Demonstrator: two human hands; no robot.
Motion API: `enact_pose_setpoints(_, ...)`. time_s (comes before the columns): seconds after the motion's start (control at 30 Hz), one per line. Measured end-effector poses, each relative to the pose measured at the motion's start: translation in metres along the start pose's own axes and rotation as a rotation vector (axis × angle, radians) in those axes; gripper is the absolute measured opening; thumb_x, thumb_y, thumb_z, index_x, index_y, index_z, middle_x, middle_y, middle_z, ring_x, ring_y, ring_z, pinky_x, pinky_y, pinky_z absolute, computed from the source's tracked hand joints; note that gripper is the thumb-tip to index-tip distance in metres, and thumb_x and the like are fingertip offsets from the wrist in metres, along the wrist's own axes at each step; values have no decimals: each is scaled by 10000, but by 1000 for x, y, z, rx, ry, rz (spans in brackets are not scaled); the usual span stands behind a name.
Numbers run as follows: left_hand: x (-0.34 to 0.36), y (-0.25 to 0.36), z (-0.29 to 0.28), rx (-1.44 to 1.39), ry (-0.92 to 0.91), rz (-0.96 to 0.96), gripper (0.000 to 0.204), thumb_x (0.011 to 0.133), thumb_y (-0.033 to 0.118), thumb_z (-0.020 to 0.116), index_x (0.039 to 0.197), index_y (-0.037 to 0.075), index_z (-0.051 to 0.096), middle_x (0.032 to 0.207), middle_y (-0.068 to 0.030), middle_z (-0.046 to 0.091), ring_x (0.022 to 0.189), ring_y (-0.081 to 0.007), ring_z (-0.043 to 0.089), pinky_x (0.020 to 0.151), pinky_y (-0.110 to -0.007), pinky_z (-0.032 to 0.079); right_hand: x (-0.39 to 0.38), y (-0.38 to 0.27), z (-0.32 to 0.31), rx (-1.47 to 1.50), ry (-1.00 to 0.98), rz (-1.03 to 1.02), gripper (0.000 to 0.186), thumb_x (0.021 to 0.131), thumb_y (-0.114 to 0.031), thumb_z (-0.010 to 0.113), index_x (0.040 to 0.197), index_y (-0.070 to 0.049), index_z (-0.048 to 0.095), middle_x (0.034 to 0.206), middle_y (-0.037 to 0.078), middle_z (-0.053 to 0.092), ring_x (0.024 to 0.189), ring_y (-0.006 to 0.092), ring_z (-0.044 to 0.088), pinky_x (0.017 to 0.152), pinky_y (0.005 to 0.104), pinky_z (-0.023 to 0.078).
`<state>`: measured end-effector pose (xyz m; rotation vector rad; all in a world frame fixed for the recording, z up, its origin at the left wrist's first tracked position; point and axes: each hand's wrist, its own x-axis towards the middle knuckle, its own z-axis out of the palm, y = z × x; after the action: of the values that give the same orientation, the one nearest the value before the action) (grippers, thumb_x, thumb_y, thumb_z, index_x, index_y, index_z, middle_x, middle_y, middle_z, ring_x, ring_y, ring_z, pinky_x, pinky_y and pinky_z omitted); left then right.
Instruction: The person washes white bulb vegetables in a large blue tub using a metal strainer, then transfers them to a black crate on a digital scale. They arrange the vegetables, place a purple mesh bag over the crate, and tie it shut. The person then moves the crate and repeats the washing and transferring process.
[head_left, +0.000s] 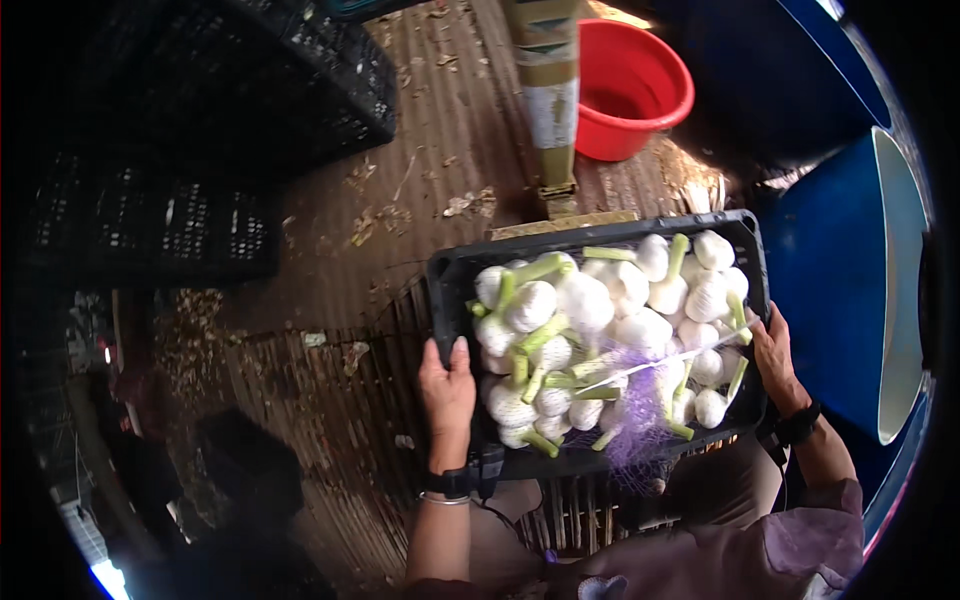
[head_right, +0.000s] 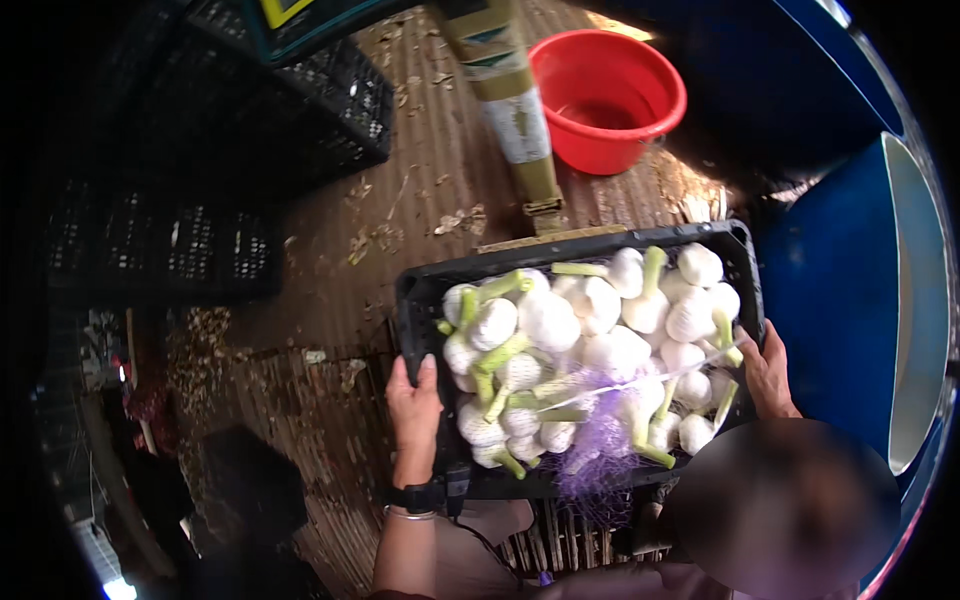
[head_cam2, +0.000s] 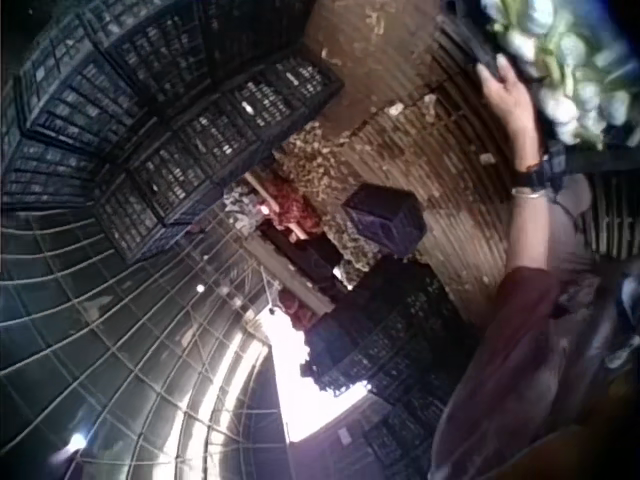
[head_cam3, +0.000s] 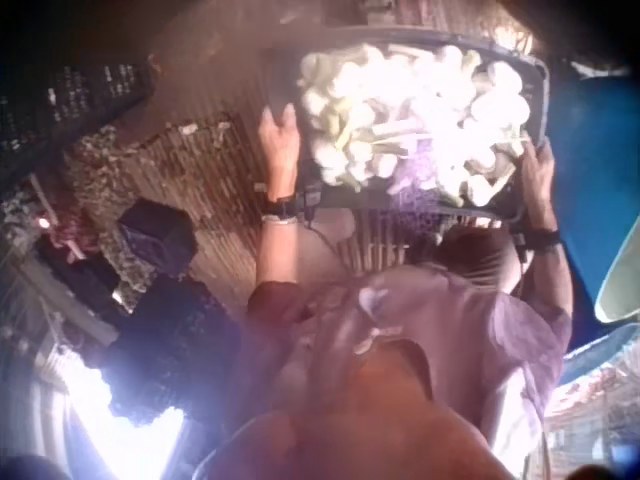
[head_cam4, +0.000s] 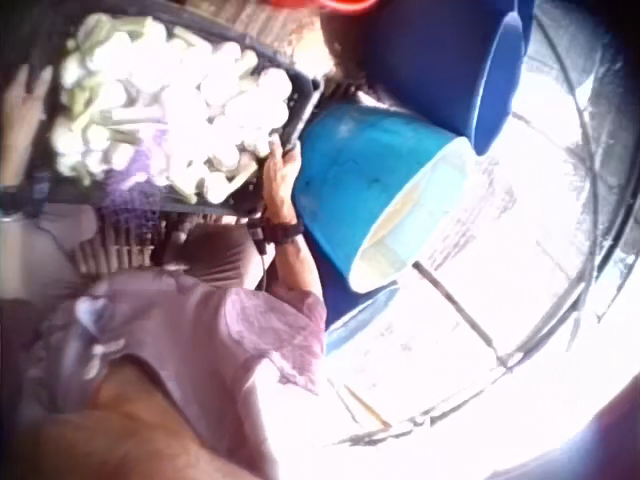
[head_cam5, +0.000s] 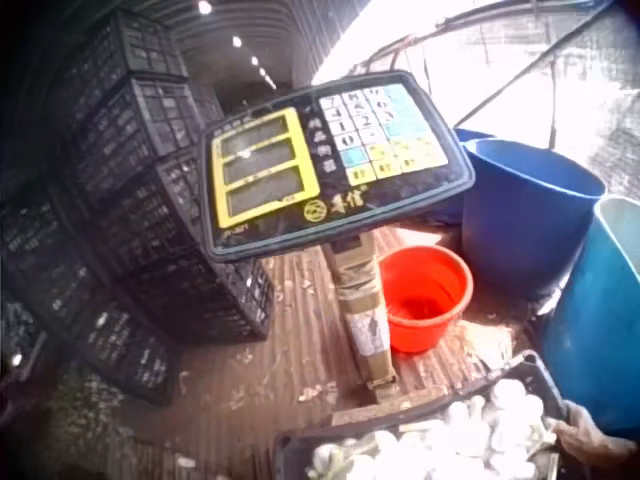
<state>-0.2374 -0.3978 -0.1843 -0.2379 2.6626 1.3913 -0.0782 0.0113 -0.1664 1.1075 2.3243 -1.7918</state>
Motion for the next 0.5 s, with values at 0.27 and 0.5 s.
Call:
enact_pose_setpoints(0.27, -10, 23, 2, 351, 100, -126, 413, 883, 422, 541, 794, 19, 555, 742, -223, 614, 712, -431, 590, 614, -497, 467, 4, 14, 1, -310, 126, -93, 270, 878, -156, 550, 1069, 35, 540, 922, 161, 629, 831, 249, 584, 785, 346, 456)
enact_pose_setpoints(0.5, -19, 36, 9, 404, 61, -142, 355, 892, 391, 541, 787, 52, 543, 717, -187, 612, 690, -414, 590, 586, -494, 465, 10, 44, -15, -421, 170, -29, 273, 858, -111, 542, 1074, 55, 536, 928, 227, 626, 859, 367, 603, 778, 376, 465)
